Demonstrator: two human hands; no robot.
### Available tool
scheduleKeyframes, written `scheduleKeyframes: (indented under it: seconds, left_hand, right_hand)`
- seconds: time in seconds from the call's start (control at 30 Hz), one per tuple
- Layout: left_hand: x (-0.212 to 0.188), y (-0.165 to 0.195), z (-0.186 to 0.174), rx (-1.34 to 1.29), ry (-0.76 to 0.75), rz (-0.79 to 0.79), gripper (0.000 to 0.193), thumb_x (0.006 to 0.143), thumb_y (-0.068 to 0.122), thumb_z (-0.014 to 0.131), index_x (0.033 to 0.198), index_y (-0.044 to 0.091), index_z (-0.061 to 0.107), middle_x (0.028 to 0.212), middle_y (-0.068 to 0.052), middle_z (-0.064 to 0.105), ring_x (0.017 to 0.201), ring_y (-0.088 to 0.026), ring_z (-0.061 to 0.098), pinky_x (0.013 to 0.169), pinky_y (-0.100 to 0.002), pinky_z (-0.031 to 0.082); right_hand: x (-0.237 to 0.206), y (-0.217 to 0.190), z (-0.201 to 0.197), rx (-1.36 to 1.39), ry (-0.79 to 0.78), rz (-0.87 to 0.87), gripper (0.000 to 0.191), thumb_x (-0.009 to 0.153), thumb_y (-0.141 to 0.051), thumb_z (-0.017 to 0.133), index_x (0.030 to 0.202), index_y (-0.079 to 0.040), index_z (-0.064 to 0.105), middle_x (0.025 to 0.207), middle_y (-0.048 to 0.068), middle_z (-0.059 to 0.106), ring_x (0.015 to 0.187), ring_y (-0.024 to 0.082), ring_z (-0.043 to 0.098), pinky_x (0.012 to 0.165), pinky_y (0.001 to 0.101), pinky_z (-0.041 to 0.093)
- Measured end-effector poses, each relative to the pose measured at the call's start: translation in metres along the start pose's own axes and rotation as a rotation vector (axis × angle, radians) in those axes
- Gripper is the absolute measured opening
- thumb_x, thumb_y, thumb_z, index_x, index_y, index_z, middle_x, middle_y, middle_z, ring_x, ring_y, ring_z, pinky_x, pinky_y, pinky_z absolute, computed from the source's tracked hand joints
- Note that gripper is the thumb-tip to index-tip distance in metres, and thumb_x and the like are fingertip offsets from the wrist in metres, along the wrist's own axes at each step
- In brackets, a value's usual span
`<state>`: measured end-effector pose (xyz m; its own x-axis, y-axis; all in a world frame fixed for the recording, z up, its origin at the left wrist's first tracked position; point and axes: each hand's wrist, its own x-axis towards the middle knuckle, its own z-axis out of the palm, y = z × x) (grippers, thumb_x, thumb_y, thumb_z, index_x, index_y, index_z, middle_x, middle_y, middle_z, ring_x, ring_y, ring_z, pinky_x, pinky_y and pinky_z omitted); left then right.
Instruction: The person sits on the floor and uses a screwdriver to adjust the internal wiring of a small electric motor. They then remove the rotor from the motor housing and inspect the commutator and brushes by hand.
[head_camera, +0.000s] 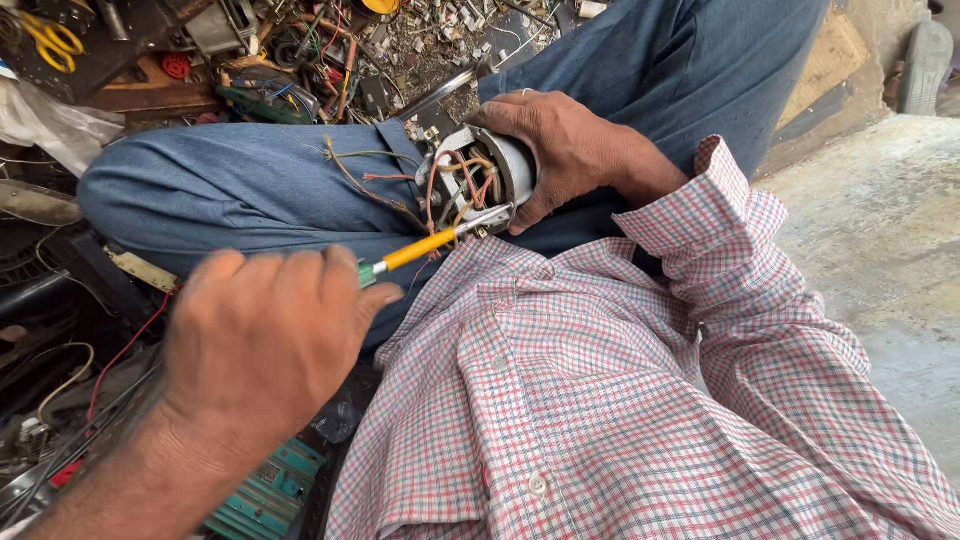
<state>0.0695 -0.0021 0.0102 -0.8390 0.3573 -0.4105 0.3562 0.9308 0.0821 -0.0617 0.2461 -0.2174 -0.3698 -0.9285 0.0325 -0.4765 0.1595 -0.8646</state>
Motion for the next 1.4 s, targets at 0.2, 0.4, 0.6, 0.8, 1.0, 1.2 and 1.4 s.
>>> scheduleKeyframes:
  seconds: [0.2,0.4,0.6,0.8,1.0,1.2,1.4]
  left_hand:
    - [0.001,-0.005,0.004,-0.141,-0.008,-0.114,0.043,0.088,0.048,0.073,0.081,0.009,0.058,0.069,-0.007,0.059,0.062,-0.027,0.065,0.054,-0.043,0.052]
    - [-0.008,-0.002,0.0,-0.072,-0.083,-0.136,0.043,0.093,0.05,0.07,0.078,0.011,0.058,0.066,-0.004,0.059,0.06,-0.023,0.063,0.057,-0.042,0.052]
    - [-0.013,-0.002,0.0,-0.03,0.243,0.028,0.024,0.091,0.024,0.068,0.077,0.007,0.06,0.07,-0.006,0.058,0.063,-0.022,0.064,0.052,-0.037,0.052]
    - [-0.012,-0.006,0.002,-0.124,-0.174,-0.196,0.043,0.098,0.053,0.067,0.081,0.014,0.059,0.069,-0.005,0.061,0.06,-0.022,0.064,0.055,-0.037,0.051]
    - [-0.023,-0.013,0.008,-0.106,0.168,-0.036,0.03,0.099,0.026,0.07,0.079,0.008,0.058,0.067,-0.006,0.058,0.056,-0.024,0.065,0.054,-0.043,0.051]
    - [-0.026,-0.013,0.005,-0.256,-0.042,-0.21,0.04,0.089,0.046,0.074,0.085,0.009,0.059,0.078,-0.011,0.061,0.07,-0.031,0.067,0.061,-0.045,0.053]
    - [-0.048,-0.028,0.011,-0.757,0.43,-0.032,0.031,0.078,0.002,0.08,0.097,0.0,0.056,0.1,-0.016,0.06,0.083,-0.027,0.068,0.07,-0.038,0.055]
  right_hand:
    - [0.003,0.001,0.0,-0.006,-0.009,-0.015,0.124,0.041,-0.051,0.101,0.14,0.006,0.052,0.124,0.022,0.066,0.116,0.039,0.065,0.102,0.047,0.053]
    - [0.005,0.002,0.002,0.008,-0.017,-0.009,0.118,0.044,-0.048,0.101,0.138,0.004,0.055,0.117,0.018,0.067,0.111,0.036,0.066,0.098,0.0462,0.054]
    - [0.005,0.002,0.004,-0.059,-0.025,0.022,0.12,0.038,-0.051,0.1,0.135,0.004,0.055,0.115,0.018,0.067,0.11,0.036,0.066,0.097,0.0452,0.054]
    - [0.006,-0.002,0.002,-0.063,-0.002,-0.051,0.118,0.042,-0.047,0.1,0.139,0.004,0.056,0.131,0.022,0.065,0.12,0.04,0.064,0.104,0.046,0.051]
    - [0.01,-0.01,-0.001,-0.039,-0.01,-0.001,0.119,0.042,-0.048,0.1,0.138,0.004,0.056,0.129,0.023,0.065,0.119,0.039,0.065,0.104,0.0448,0.052]
    - [0.014,-0.017,-0.005,-0.045,-0.022,-0.002,0.116,0.04,-0.045,0.1,0.137,0.003,0.058,0.128,0.021,0.066,0.117,0.038,0.066,0.103,0.0442,0.052]
    - [0.017,-0.021,-0.003,0.021,-0.019,-0.008,0.114,0.045,-0.048,0.1,0.137,0.004,0.056,0.124,0.018,0.067,0.114,0.035,0.068,0.101,0.0415,0.054]
